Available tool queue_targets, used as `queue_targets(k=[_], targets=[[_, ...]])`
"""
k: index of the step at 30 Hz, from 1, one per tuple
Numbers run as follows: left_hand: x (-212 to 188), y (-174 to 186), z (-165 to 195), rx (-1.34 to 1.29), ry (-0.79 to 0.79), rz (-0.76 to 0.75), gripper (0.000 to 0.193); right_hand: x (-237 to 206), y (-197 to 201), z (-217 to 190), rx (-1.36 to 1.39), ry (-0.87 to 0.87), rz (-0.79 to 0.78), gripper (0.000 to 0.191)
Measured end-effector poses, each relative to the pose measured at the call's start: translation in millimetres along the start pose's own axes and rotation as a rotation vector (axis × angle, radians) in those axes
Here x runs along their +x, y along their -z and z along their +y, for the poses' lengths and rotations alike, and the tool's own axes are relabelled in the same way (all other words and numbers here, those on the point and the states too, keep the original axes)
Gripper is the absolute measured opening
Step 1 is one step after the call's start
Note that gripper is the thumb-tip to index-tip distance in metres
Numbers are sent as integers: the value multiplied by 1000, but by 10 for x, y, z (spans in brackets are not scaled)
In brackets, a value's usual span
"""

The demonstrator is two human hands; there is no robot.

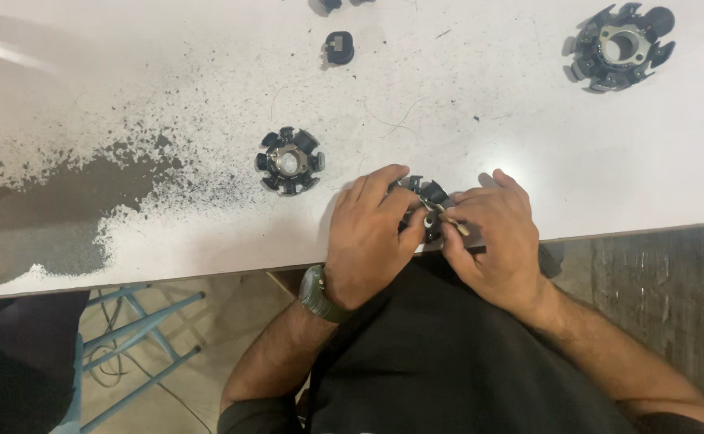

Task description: The person sits at a white work table covered in black dust and small black plastic components. They pick up one component at a time, use a small hand tool to pry or press parts of it, set the finished piece aside, and occasionally gather completed pieces into a pile on the table.

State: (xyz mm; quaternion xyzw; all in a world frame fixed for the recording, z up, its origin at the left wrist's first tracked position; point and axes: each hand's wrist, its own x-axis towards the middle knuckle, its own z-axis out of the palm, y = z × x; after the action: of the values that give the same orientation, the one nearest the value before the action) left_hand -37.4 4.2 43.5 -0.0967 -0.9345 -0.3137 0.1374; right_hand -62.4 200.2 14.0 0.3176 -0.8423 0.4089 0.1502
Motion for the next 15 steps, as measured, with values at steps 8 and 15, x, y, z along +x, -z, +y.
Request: queue_targets(k=[8,15], targets=[[-149,-71,-41,-90,6,109,20,29,-12,-35,-45,48,-30,31],[-149,-96,-29,-124,35,149,20,105,44,-107,-39,9,-54,28]])
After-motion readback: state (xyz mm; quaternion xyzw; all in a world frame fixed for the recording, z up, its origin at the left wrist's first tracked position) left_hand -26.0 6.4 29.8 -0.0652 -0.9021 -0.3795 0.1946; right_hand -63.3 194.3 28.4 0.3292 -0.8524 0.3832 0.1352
